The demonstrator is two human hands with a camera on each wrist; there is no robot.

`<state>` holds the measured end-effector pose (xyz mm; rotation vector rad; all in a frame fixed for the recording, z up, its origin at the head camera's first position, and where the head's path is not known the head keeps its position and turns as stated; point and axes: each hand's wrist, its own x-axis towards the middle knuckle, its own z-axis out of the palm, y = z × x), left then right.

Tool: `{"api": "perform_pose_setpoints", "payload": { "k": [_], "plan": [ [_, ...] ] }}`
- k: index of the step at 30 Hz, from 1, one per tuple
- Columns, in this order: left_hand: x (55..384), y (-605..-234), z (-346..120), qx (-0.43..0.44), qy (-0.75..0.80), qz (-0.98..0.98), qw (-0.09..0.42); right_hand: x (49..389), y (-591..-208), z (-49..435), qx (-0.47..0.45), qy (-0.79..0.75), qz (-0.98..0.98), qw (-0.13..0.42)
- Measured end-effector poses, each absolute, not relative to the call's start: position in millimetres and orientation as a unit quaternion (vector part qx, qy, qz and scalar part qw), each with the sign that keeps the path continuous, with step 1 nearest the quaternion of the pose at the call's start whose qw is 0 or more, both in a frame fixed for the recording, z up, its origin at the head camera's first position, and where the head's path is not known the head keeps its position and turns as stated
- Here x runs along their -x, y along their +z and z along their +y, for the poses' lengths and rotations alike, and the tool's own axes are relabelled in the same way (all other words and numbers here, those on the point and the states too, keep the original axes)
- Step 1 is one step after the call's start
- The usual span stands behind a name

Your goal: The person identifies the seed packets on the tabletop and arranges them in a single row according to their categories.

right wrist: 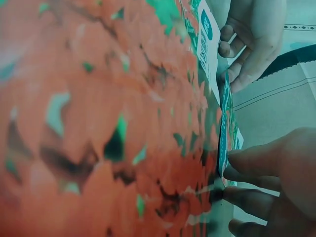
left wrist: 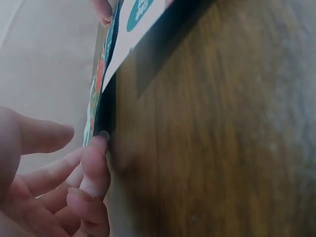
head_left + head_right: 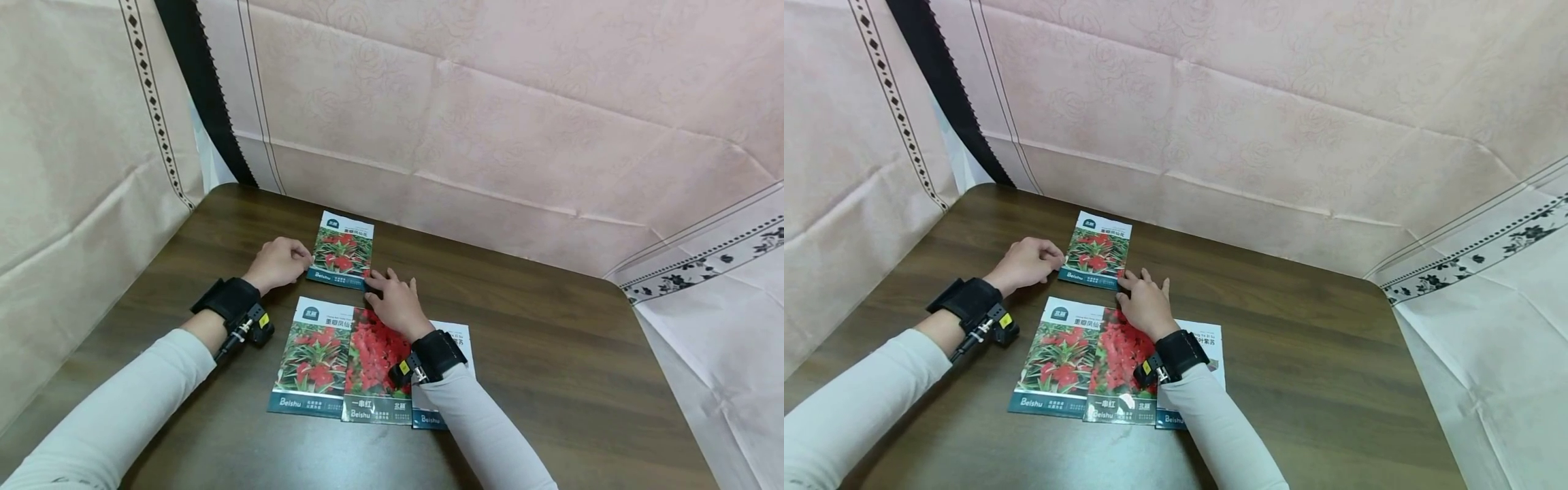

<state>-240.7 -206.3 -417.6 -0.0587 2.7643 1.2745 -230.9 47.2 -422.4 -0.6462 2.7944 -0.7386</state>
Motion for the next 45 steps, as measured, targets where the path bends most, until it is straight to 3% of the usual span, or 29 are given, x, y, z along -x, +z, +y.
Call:
{"api": "perform_pose_setpoints", "payload": {
  "k": [35, 45],
  "plan": [
    [239.2, -424.6, -200.6, -0.015, 0.488, 0.87, 0.067, 227.1, -426.5, 44.8, 0.207, -0.267, 0.939, 0.066],
    [239.3, -424.7, -201.0, -0.021, 0.485, 0.872, 0.061, 226.3, -425.9, 46.0, 0.201, -0.332, 0.921, 0.014]
  ]
}}
